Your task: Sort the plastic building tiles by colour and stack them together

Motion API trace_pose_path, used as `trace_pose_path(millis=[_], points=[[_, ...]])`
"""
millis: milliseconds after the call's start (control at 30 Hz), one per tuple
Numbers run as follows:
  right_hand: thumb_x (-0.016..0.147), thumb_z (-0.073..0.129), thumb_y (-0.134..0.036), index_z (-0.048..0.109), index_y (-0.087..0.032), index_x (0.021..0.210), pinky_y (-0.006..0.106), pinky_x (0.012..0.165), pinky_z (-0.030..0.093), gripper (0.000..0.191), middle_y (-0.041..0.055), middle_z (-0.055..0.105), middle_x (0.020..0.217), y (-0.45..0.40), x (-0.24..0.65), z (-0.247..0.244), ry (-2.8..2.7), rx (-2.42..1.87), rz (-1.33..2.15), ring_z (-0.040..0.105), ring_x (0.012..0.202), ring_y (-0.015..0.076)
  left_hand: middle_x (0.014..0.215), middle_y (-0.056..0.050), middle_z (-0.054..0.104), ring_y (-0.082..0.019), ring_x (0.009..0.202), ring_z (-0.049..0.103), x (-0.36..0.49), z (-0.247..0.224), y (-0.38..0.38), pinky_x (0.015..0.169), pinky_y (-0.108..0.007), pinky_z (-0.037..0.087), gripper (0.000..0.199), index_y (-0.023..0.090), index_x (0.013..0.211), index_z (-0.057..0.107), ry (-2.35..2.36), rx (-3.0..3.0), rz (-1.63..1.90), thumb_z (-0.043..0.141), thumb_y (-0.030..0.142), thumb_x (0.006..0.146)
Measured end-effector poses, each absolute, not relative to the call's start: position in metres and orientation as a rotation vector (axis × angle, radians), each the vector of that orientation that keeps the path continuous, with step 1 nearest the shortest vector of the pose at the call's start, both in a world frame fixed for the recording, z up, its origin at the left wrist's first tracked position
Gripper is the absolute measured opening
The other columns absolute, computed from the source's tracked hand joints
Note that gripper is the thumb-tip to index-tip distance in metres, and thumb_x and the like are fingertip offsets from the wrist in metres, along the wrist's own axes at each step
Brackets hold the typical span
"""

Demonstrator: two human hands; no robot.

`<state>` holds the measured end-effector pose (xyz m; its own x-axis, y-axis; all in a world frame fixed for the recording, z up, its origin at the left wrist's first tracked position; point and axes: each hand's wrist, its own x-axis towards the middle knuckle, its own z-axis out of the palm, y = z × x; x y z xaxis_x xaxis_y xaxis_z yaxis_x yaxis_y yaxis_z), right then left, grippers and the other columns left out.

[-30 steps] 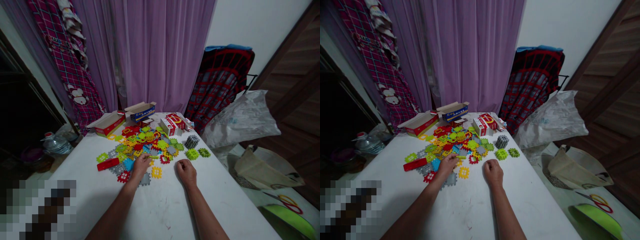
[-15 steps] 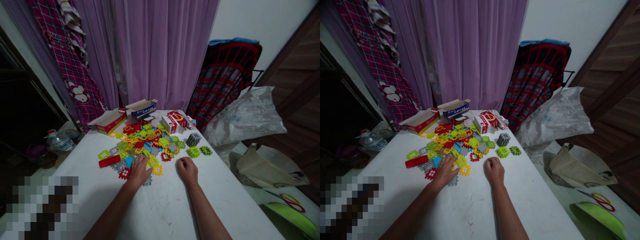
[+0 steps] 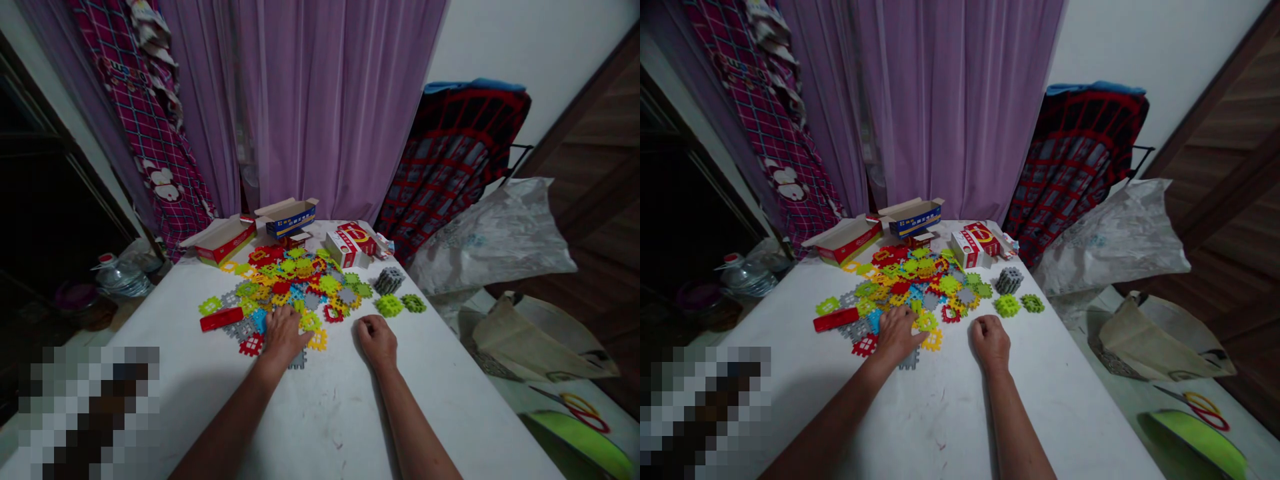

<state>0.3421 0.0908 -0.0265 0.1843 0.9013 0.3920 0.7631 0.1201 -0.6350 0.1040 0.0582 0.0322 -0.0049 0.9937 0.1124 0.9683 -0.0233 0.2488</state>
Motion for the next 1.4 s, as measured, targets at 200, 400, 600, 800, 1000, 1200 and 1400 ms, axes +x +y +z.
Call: trace_pose_path(millis=[200, 400, 600, 800, 1000, 1200, 1400], points=[[0.081, 0.045, -0.039, 0.068, -0.021, 0.076, 0.027, 0.067, 0.040, 0.029, 0.0035, 0.066, 0.086, 0.091, 0.343, -0.028, -1.602, -1.671, 0.217, 0.058, 0.071, 0.0150, 0.099, -0.010, 0.066, -0.028, 0.106, 0.054, 0.114, 0.035, 0.055, 0.096, -0.045, 0.032, 0.040, 0.020, 0.076, 0.069, 2.080, 2.130, 0.489, 0.058, 0.057, 0.086], [0.081, 0.045, -0.039, 0.068, -0.021, 0.076, 0.027, 0.066, 0.040, 0.030, 0.0041, 0.067, 0.086, 0.091, 0.342, -0.028, -1.598, -1.660, 0.221, 0.057, 0.070, 0.0151, 0.113, -0.006, 0.065, -0.026, 0.114, 0.052, 0.102, 0.033, 0.061, 0.103, -0.044, 0.031, 0.019, 0.028, 0.101, 0.072, 1.933, 2.187, 0.572, 0.064, 0.029, 0.084], [0.081, 0.046, -0.039, 0.068, -0.021, 0.076, 0.027, 0.066, 0.041, 0.029, 0.0033, 0.067, 0.086, 0.091, 0.341, -0.027, -1.591, -1.672, 0.256, 0.058, 0.069, 0.0145, 0.157, -0.011, 0.033, -0.037, 0.147, 0.021, 0.086, 0.024, 0.082, 0.113, -0.059, 0.019, 0.055, 0.032, 0.129, 0.063, 1.816, 2.232, 0.351, 0.069, 0.034, 0.075], [0.082, 0.045, -0.038, 0.068, -0.021, 0.076, 0.027, 0.067, 0.041, 0.029, 0.0035, 0.066, 0.085, 0.090, 0.342, -0.028, -1.606, -1.666, 0.226, 0.058, 0.071, 0.0149, 0.162, -0.007, 0.027, -0.037, 0.150, 0.013, 0.088, 0.028, 0.094, 0.115, -0.065, 0.003, 0.054, 0.035, 0.120, 0.068, 1.763, 2.278, 0.303, 0.072, 0.030, 0.066], [0.082, 0.045, -0.038, 0.067, -0.021, 0.077, 0.026, 0.066, 0.041, 0.029, 0.0035, 0.066, 0.086, 0.091, 0.342, -0.029, -1.613, -1.665, 0.207, 0.058, 0.071, 0.0146, 0.159, -0.009, 0.032, -0.036, 0.150, 0.013, 0.086, 0.024, 0.094, 0.116, -0.066, 0.001, 0.043, 0.028, 0.108, 0.069, 1.753, 2.270, 0.329, 0.076, 0.032, 0.066], [0.083, 0.047, -0.039, 0.067, -0.020, 0.078, 0.026, 0.066, 0.044, 0.029, 0.0048, 0.066, 0.085, 0.085, 0.338, -0.021, -1.578, -1.567, 0.187, 0.058, 0.067, 0.0137, 0.154, -0.011, 0.040, -0.036, 0.149, 0.016, 0.097, 0.025, 0.086, 0.117, -0.064, 0.000, 0.039, 0.023, 0.102, 0.067, 1.859, 2.220, 0.516, 0.078, 0.036, 0.067], [0.083, 0.054, -0.046, 0.072, -0.019, 0.089, 0.027, 0.067, 0.051, 0.033, 0.0075, 0.072, 0.086, 0.067, 0.322, -0.020, -1.479, -1.430, 0.416, 0.063, 0.066, 0.0152, 0.151, -0.014, 0.043, -0.036, 0.148, 0.021, 0.126, 0.026, 0.073, 0.118, -0.063, 0.002, 0.040, 0.021, 0.104, 0.064, 1.891, 2.276, 0.709, 0.076, 0.037, 0.070]])
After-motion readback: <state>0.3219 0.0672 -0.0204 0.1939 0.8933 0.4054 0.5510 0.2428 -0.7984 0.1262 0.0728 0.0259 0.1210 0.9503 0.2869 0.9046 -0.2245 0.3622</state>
